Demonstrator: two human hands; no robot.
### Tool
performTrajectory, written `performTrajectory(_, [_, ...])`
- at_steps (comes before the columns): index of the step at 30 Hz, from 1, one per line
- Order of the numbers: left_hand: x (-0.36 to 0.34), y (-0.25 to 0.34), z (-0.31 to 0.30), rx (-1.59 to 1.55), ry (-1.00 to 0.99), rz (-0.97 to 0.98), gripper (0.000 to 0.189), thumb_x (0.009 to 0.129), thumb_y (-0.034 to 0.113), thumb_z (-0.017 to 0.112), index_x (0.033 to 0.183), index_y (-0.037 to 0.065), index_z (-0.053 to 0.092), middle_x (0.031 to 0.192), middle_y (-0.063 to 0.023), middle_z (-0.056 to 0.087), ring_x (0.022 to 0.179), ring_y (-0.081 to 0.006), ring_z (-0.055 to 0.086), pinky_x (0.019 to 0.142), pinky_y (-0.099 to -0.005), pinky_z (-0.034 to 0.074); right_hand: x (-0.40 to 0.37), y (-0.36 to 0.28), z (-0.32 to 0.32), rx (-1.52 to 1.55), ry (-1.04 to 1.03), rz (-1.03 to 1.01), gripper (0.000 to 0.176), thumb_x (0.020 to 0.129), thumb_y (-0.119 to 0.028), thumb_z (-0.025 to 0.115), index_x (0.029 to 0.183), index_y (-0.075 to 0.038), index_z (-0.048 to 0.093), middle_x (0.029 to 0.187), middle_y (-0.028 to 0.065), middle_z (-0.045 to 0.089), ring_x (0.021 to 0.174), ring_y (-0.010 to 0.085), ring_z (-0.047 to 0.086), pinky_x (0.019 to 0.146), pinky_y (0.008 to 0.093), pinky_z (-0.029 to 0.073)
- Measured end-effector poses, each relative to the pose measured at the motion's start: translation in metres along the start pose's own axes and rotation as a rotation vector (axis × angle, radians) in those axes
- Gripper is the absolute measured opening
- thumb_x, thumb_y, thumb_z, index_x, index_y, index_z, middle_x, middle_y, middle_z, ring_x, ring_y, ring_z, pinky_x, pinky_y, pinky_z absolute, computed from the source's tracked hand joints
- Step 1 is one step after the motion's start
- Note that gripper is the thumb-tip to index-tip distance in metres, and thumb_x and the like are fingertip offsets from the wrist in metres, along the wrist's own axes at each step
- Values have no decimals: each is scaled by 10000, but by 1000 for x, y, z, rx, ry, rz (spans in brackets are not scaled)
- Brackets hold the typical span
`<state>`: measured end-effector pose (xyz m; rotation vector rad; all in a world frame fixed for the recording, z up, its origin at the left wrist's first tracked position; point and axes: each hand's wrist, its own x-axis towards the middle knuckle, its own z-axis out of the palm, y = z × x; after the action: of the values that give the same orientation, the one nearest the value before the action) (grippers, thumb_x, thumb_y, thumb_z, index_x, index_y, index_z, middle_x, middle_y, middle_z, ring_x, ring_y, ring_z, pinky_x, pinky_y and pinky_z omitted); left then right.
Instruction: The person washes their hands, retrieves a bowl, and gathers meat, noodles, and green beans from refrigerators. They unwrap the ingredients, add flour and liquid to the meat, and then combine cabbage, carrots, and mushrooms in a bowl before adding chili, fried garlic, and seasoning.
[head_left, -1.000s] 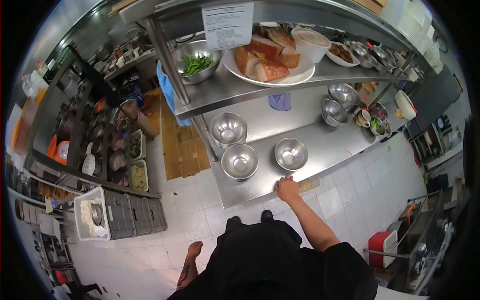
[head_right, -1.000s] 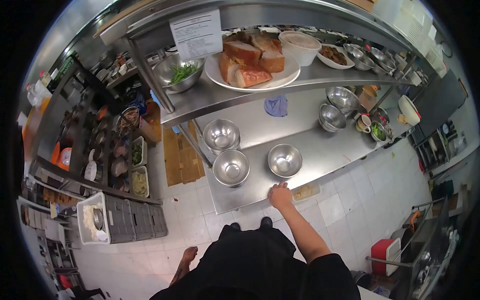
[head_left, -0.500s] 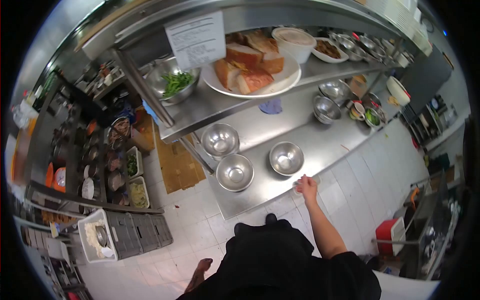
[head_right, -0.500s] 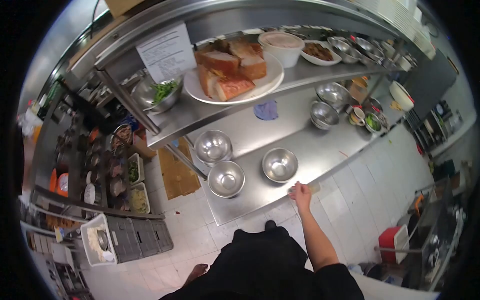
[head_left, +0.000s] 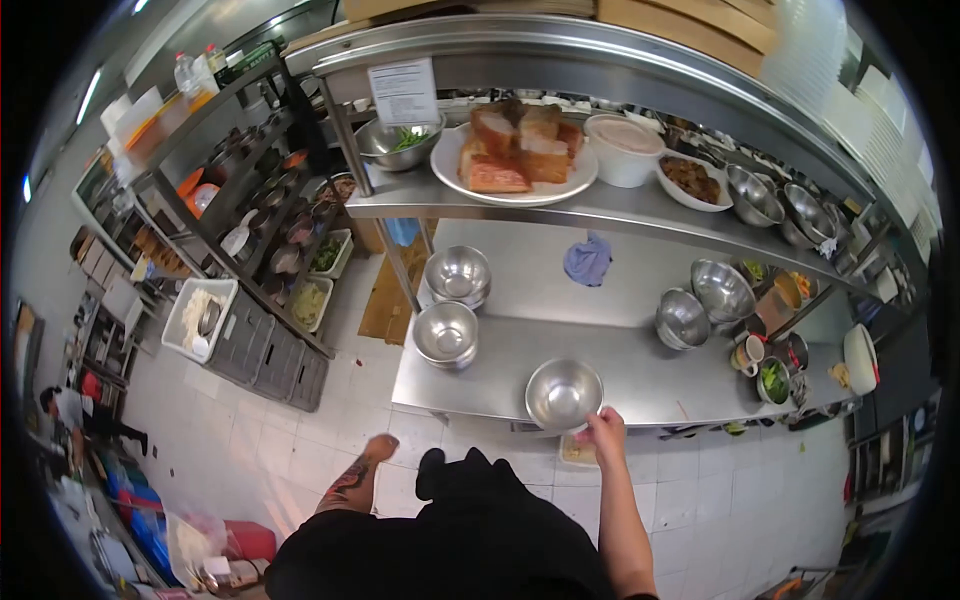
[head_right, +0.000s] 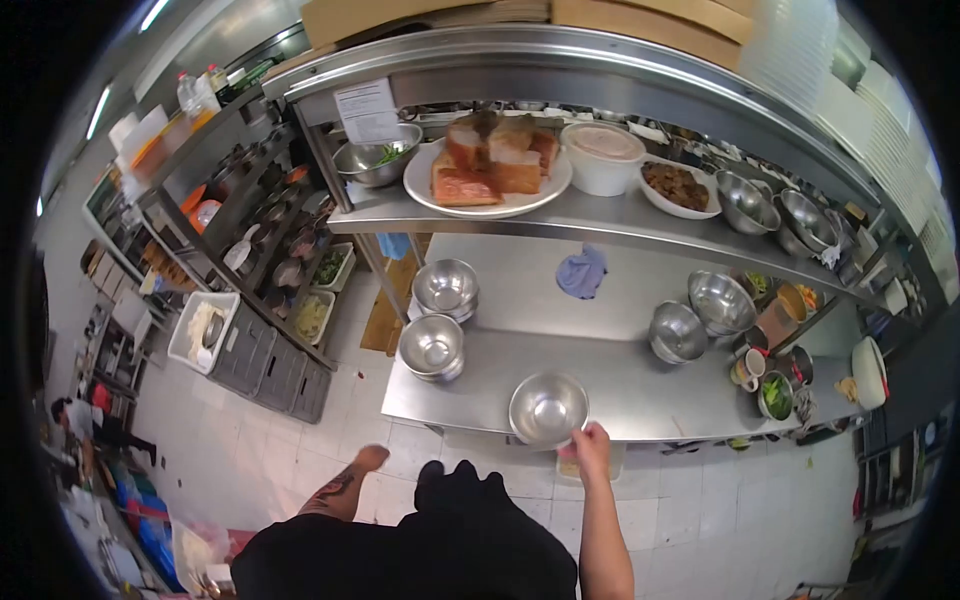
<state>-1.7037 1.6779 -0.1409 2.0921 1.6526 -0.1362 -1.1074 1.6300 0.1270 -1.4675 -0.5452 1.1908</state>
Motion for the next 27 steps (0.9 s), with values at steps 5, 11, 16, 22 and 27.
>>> performTrajectory(5, [-62,154,102,318,-800,143,359,957,279,498,1227,120,673,1183,-159,682,1135,-348,622,943,-467,513,-66,-81,-168,-45,1,-38,148,846,-69,646,785,-100,515,714,1,557,599,116,584,474,295,538])
performTrajectory(11, [7,271,205,250,-906,439,417,880,469,592,1030,112,747,1103,-202,696,1071,-333,661,907,-460,513,-78,-59,-444,-248,331,-165,126,831,-72,647,811,-107,528,694,-8,531,595,113,592,481,271,501])
performTrajectory(16, [163,481,194,485,-909,762,408,912,416,526,1023,84,738,1097,-207,695,1071,-362,652,926,-481,501,-198,136,-587,199,1173,103,97,827,-23,575,784,-64,498,665,42,526,486,181,598,450,372,568])
performTrajectory(22, [233,840,231,541,-701,1053,364,961,314,503,1094,41,703,1033,-168,719,975,-334,683,866,-457,517,-480,291,-539,359,2027,753,215,783,-33,655,959,68,583,713,191,629,480,302,629,360,435,520])
performTrajectory(27, [208,1137,262,-1,-923,834,367,942,344,629,1119,29,693,956,-120,725,887,-173,666,810,-327,513,-553,333,-461,642,1778,1334,210,817,-119,715,881,28,579,669,190,639,404,290,612,287,397,444])
